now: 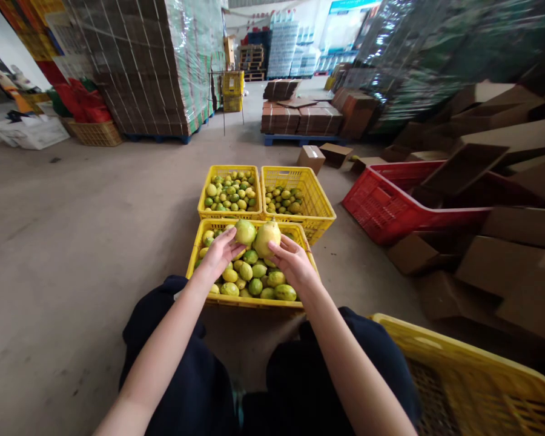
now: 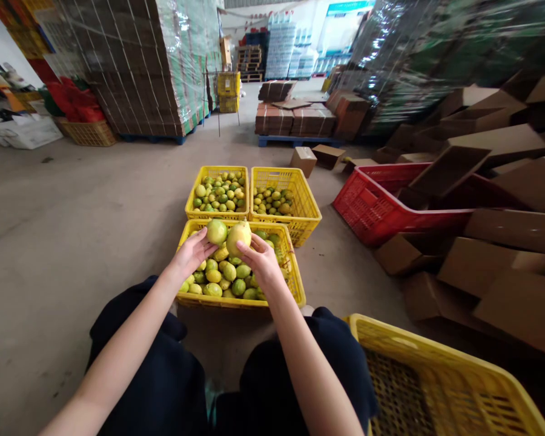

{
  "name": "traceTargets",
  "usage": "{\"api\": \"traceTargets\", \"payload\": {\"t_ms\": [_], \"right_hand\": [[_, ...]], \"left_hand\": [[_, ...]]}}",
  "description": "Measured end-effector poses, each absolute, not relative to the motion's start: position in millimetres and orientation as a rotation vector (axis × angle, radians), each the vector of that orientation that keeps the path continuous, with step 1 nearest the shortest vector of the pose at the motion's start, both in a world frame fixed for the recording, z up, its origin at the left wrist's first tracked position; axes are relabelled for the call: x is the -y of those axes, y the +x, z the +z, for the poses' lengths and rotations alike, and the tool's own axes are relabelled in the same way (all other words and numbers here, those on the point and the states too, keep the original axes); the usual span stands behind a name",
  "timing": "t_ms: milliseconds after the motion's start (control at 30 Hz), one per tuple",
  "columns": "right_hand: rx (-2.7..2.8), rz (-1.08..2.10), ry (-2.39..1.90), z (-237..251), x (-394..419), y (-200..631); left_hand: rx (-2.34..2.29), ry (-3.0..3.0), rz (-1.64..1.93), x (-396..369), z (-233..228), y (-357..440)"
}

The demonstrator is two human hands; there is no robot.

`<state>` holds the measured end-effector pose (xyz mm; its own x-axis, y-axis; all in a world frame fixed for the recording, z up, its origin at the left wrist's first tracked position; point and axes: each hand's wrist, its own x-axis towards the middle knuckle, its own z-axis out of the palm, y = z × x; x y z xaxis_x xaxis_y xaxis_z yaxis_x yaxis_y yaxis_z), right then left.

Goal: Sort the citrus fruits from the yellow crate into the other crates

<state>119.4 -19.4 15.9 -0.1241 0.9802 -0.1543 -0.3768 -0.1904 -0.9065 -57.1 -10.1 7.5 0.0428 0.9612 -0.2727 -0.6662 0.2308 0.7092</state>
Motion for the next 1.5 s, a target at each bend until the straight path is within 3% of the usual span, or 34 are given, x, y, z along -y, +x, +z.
{"api": "traceTargets", "payload": {"t_ms": [467,900,1033,1267,1500], "right_hand": [[0.937,1.583,-0.922,13,18,123],[1.354,1.016,-1.074,0,21,129],[1.264,1.136,-1.043,3,21,127],[0.771,1.609,-0.866,15,22,124],[0.225,1.732,-0.893,32,14,144]], "left_hand": [[-0.779,0.712,1.292,13,9,-62],[-0.968,1.003,1.323,16,12,-64],[-0.928,0.977,1.324,17,10,-62],[-0.893,0.691,1.237,10,-3,-59],[-1.252,0.859,0.549,29,-71,-28]]}}
